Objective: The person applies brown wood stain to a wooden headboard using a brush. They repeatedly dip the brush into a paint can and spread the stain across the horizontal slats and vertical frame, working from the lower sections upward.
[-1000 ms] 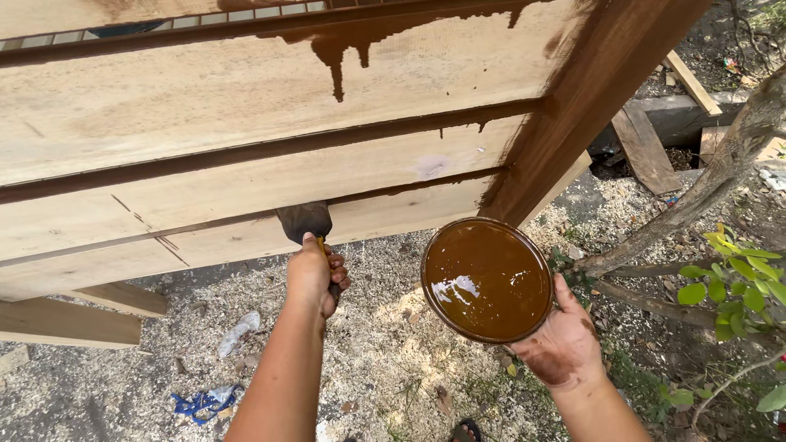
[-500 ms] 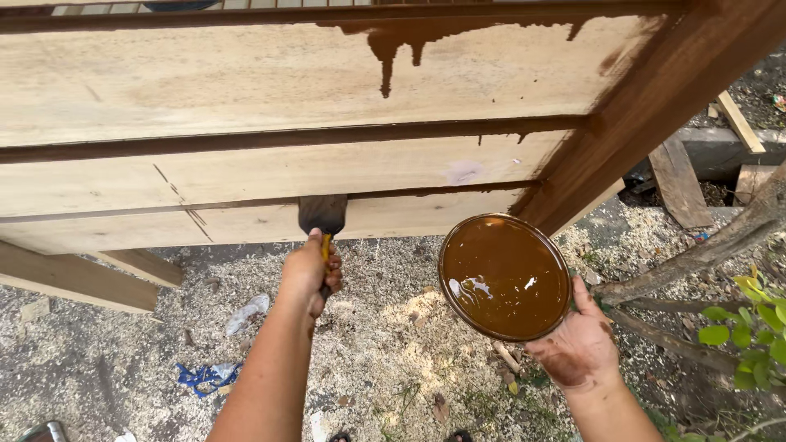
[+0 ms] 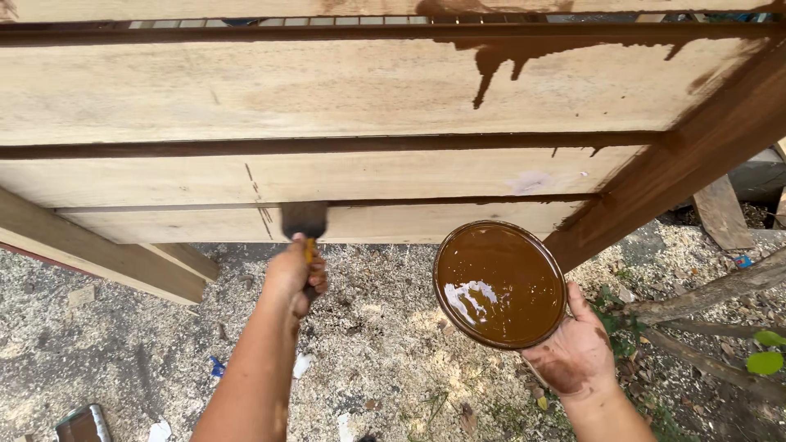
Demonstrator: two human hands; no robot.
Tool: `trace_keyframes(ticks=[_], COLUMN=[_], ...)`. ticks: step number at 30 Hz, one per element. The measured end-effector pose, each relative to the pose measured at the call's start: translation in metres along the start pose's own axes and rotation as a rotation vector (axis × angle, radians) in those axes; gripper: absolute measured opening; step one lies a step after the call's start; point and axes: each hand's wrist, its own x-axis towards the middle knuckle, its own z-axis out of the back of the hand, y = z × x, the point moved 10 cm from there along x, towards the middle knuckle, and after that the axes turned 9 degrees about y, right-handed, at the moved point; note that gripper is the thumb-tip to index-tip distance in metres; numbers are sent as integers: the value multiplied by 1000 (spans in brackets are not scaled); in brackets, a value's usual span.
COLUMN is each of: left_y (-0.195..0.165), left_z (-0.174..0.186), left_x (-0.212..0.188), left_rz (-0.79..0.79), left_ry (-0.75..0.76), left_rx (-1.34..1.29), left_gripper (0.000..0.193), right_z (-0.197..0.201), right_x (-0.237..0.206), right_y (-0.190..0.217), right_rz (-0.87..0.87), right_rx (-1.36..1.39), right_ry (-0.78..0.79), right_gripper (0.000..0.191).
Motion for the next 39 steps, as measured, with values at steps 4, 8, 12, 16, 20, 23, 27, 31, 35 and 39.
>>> trace_keyframes(ticks=[4, 8, 12, 16, 20, 23, 27, 31, 35, 39], left_y=[-65, -33, -12, -76, -62, -44, -87, -85, -36, -61], left_z=[61, 35, 10, 77, 63, 50, 107, 103, 49, 87], left_x=[-16, -25, -32, -52, -50, -46, -53, -49, -43, -60], left_rz=[-131, -43, 117, -23, 61, 152, 8, -41, 82, 16], left_ry=[-40, -120, 114, -121, -110, 38, -84, -121, 57, -107], left_rx=[-156, -22, 58, -28, 105, 128, -6, 13, 133, 67], left_gripper=[46, 42, 41, 44, 44, 40, 43, 41, 41, 42], right_z=[3, -4, -16, -26, -25, -33, -26, -17, -17, -20], right_x=[3, 9, 23, 30, 28, 36, 42, 53, 60, 62], right_y=[-19, -44, -68, -80, -93, -107, -107, -114, -119, -108], right_rz=[87, 99, 92, 85, 111, 100, 83, 3, -33, -31], right_rx=[-159, -349, -281, -222, -326, -287, -257, -221, -129, -110], right_ry=[-241, -410, -308, -250, -413, -338, -254, -136, -81, -87], right_gripper=[53, 49, 49, 50, 49, 49, 50, 54, 52, 51])
